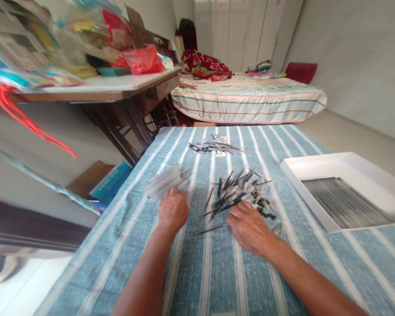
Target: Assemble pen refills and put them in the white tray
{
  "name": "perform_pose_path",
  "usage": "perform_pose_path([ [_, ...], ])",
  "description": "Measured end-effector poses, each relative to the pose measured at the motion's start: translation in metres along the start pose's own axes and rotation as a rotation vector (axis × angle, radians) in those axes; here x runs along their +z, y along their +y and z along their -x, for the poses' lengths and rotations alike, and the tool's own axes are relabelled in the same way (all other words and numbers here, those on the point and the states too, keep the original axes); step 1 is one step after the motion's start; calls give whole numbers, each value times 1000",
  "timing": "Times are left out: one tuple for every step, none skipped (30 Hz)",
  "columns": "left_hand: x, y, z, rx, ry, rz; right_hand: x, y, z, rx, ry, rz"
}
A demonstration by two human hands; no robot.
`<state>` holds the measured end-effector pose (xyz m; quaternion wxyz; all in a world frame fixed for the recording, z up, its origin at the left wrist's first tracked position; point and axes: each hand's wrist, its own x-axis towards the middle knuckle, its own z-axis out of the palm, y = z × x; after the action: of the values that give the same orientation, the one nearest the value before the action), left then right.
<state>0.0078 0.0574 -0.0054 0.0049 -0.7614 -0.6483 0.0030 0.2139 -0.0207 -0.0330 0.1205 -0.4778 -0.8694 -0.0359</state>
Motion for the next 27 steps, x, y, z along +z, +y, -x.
perform_pose_path([
  [1, 1, 1, 11, 2, 9, 0, 4, 2, -2, 45, -5],
  [1, 2, 2, 20, 4, 23, 0, 8, 3, 4, 95, -11],
  [1, 3, 2, 26, 6, 41, -1, 13, 5, 20, 151, -14],
  [0, 4, 3, 34, 9, 63, -2, 19, 8, 44, 205, -16],
  [-2, 5, 4, 43, 13, 88, -4, 25, 10, 71, 255, -15],
  [-5, 7, 5, 58, 15, 110, -5, 32, 13, 102, 300, -9],
  [-8, 9, 6, 78, 10, 145, -6, 38, 15, 132, 336, 0],
  [-11, 12, 7, 101, -2, 199, -7, 44, 17, 162, 364, 12],
  [-14, 14, 8, 125, -20, 275, -7, 49, 19, 189, 387, 26],
  [-17, 17, 10, 150, -42, 372, -7, 54, 21, 212, 405, 41],
  [-19, 19, 12, 179, -62, 474, -7, 58, 22, 231, 418, 54],
  [-20, 21, 13, 213, -78, 569, -7, 60, 23, 245, 425, 66],
  [-21, 23, 14, 249, -87, 644, -8, 62, 24, 256, 429, 76],
  [-21, 24, 15, 286, -91, 690, -8, 64, 25, 264, 432, 85],
  [-20, 25, 16, 322, -96, 719, -8, 64, 25, 270, 432, 94],
  [-20, 25, 16, 354, -104, 739, -8, 65, 25, 274, 430, 101],
  [-19, 25, 17, 375, -115, 754, -8, 65, 25, 276, 428, 107],
  [-19, 26, 17, 389, -125, 767, -8, 65, 25, 278, 426, 113],
  [-19, 26, 17, 395, -133, 778, -8, 65, 25, 279, 423, 118],
  [-19, 26, 18, 398, -137, 787, -8, 66, 25, 280, 420, 121],
  [-19, 26, 18, 399, -138, 795, -7, 66, 26, 280, 417, 122],
  [-19, 26, 18, 397, -137, 800, -7, 66, 26, 280, 413, 122],
  [-19, 26, 18, 396, -135, 804, -7, 67, 26, 279, 409, 120],
  [-19, 27, 18, 396, -134, 807, -7, 67, 26, 277, 403, 118],
  [-20, 27, 18, 395, -134, 809, -7, 67, 26, 274, 397, 114],
  [-20, 27, 19, 394, -134, 810, -7, 67, 26, 271, 391, 111],
  [-20, 28, 19, 395, -138, 810, -7, 67, 26, 267, 386, 110],
])
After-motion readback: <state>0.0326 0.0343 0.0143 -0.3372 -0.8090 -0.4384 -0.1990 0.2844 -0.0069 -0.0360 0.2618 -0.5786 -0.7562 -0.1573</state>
